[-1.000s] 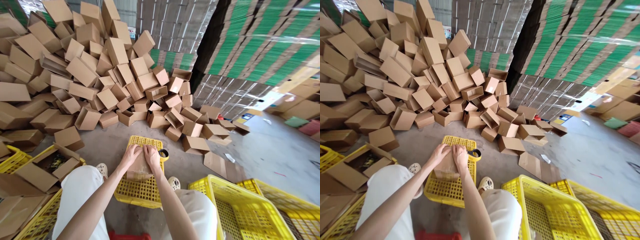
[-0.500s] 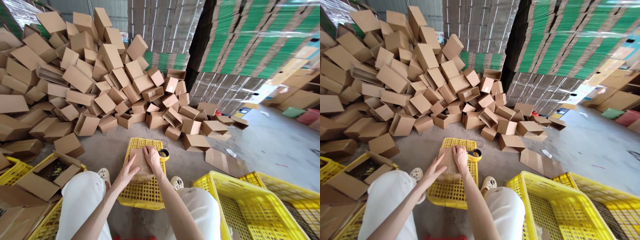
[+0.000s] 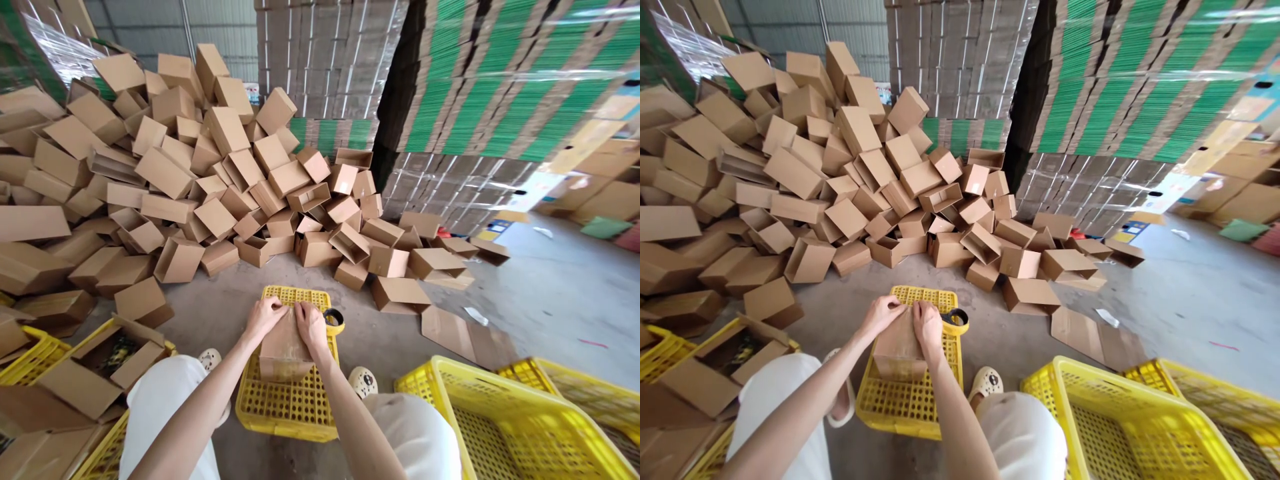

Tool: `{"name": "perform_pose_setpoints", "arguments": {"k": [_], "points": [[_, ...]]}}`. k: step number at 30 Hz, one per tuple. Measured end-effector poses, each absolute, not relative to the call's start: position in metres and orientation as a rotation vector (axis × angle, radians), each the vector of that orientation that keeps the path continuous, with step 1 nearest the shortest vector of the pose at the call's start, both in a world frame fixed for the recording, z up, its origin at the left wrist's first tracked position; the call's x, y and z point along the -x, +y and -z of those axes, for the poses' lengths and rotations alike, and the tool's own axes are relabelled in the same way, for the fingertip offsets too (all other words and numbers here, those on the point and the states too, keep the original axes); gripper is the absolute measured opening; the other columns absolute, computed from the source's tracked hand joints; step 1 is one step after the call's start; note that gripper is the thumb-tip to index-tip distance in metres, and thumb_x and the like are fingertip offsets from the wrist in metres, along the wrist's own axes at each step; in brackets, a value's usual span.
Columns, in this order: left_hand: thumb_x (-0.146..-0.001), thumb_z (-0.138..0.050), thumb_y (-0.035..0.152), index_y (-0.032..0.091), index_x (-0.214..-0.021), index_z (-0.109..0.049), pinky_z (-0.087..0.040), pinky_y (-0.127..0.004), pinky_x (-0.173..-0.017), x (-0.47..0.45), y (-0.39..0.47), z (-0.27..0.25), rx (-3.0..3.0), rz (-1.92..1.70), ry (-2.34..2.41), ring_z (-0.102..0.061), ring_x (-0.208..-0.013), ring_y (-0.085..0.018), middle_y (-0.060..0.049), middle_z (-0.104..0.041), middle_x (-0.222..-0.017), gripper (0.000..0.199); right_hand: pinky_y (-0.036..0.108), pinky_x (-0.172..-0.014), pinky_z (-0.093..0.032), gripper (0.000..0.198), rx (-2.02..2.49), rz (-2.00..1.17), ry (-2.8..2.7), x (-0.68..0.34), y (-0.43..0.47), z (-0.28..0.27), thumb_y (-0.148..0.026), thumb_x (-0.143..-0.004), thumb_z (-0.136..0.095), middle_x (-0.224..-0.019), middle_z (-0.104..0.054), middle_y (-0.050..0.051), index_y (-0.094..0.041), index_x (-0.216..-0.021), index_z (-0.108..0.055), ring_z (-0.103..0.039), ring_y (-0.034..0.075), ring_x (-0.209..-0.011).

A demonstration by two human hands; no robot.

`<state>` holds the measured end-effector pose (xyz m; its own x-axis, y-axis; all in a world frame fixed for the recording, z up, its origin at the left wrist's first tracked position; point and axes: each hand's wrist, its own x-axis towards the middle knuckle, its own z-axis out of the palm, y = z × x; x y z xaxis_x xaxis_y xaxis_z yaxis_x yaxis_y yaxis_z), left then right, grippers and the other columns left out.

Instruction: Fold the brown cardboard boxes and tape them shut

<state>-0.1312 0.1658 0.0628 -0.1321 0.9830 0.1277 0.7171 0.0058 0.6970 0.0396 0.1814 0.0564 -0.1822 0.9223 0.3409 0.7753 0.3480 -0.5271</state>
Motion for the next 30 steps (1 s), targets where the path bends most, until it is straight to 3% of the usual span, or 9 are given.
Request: {"name": "perform_pose_setpoints", "arguments": {"k": [8, 15, 22, 30], "points": [[-0.092, -0.072, 0.039, 0.024, -0.078, -0.079, -0.045, -0.029, -0.075, 0.134, 0.179, -0.083, -1.879, -0.639, 1.914, -0.076, -0.09, -0.026, -0.008, -0.082, -0.089, 0.022, 0.025, -0.074, -0.041, 0.038, 1.475, -0.331, -1.996, -0.041, 0.182, -0.056, -0.032, -0.108, -0.044, -0.085, -0.077, 0.006, -0.023, -0.081, -0.069, -0.07, 0.019, -0.082], [-0.09, -0.076, 0.036, 0.024, -0.083, -0.078, -0.046, -0.029, -0.075, 0.14, 0.175, -0.094, -1.981, -0.551, 1.809, -0.075, -0.09, -0.026, -0.006, -0.081, -0.091, 0.014, 0.025, -0.075, -0.04, 0.037, 1.481, -0.327, -2.011, -0.04, 0.18, -0.057, -0.032, -0.108, -0.045, -0.086, -0.077, 0.006, -0.023, -0.081, -0.069, -0.07, 0.019, -0.083], [-0.089, -0.076, 0.031, 0.022, -0.096, -0.079, -0.051, -0.031, -0.085, 0.147, 0.168, -0.094, -2.019, -0.534, 1.706, -0.075, -0.098, -0.026, -0.007, -0.082, -0.101, 0.011, 0.025, -0.076, -0.04, 0.037, 1.477, -0.31, -2.023, -0.039, 0.178, -0.057, -0.03, -0.108, -0.045, -0.086, -0.077, 0.006, -0.022, -0.079, -0.067, -0.07, 0.018, -0.083], [-0.085, -0.079, 0.03, 0.021, -0.11, -0.077, -0.053, -0.031, -0.095, 0.159, 0.16, -0.102, -1.999, -0.496, 1.604, -0.074, -0.112, -0.026, -0.007, -0.081, -0.119, 0.026, 0.025, -0.075, -0.038, 0.037, 1.467, -0.292, -2.021, -0.038, 0.178, -0.055, -0.031, -0.108, -0.044, -0.084, -0.076, 0.006, -0.023, -0.078, -0.065, -0.069, 0.018, -0.081]]}}
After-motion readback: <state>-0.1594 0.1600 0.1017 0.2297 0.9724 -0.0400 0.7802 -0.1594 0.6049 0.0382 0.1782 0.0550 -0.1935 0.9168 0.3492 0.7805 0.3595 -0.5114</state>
